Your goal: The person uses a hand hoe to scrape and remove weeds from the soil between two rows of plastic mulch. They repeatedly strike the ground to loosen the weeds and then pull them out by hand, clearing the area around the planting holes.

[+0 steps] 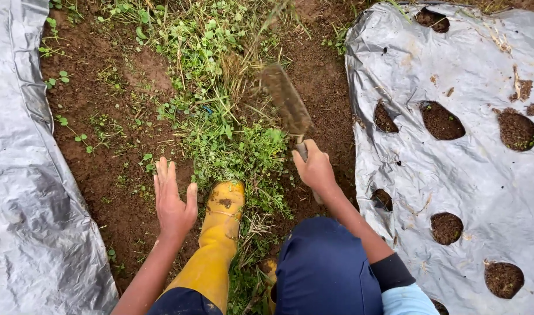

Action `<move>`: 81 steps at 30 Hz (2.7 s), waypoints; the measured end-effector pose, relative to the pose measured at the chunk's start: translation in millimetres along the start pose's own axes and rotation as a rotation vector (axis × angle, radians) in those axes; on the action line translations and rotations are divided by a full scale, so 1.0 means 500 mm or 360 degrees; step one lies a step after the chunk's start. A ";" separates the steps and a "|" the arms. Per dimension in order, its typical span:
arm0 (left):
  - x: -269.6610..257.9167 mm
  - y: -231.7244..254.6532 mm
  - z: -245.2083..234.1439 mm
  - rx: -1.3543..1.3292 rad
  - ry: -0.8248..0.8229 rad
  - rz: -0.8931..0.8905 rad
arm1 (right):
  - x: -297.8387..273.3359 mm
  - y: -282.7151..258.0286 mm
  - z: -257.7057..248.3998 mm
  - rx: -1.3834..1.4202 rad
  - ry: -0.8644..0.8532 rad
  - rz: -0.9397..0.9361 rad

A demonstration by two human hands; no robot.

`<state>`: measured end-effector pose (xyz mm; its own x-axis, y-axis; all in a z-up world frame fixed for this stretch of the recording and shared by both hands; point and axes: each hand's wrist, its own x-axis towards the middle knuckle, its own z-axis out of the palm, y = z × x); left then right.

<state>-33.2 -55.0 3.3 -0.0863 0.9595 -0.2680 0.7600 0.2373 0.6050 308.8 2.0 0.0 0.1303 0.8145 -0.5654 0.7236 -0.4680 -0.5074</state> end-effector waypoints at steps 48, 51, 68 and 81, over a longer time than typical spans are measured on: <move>0.032 -0.052 -0.035 0.0132 -0.0416 0.0219 | 0.135 0.023 0.001 0.0349 0.0151 0.0289; 0.025 -0.080 -0.035 0.0092 -0.0315 0.0199 | 0.126 0.021 -0.031 0.0317 0.0091 0.0276; 0.009 -0.126 -0.017 -0.0084 0.0094 0.0437 | 0.116 -0.010 0.019 0.0531 -0.0032 0.0225; 0.028 -0.117 -0.075 -0.0123 0.0504 0.0560 | 0.149 0.055 0.049 -0.0108 -0.0281 -0.0031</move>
<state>-103.0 -49.5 -7.6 -0.0336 0.9797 0.1975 0.7293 -0.1111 0.6751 321.5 41.3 -71.9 -0.0009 0.7477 -0.6640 0.7696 -0.4235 -0.4779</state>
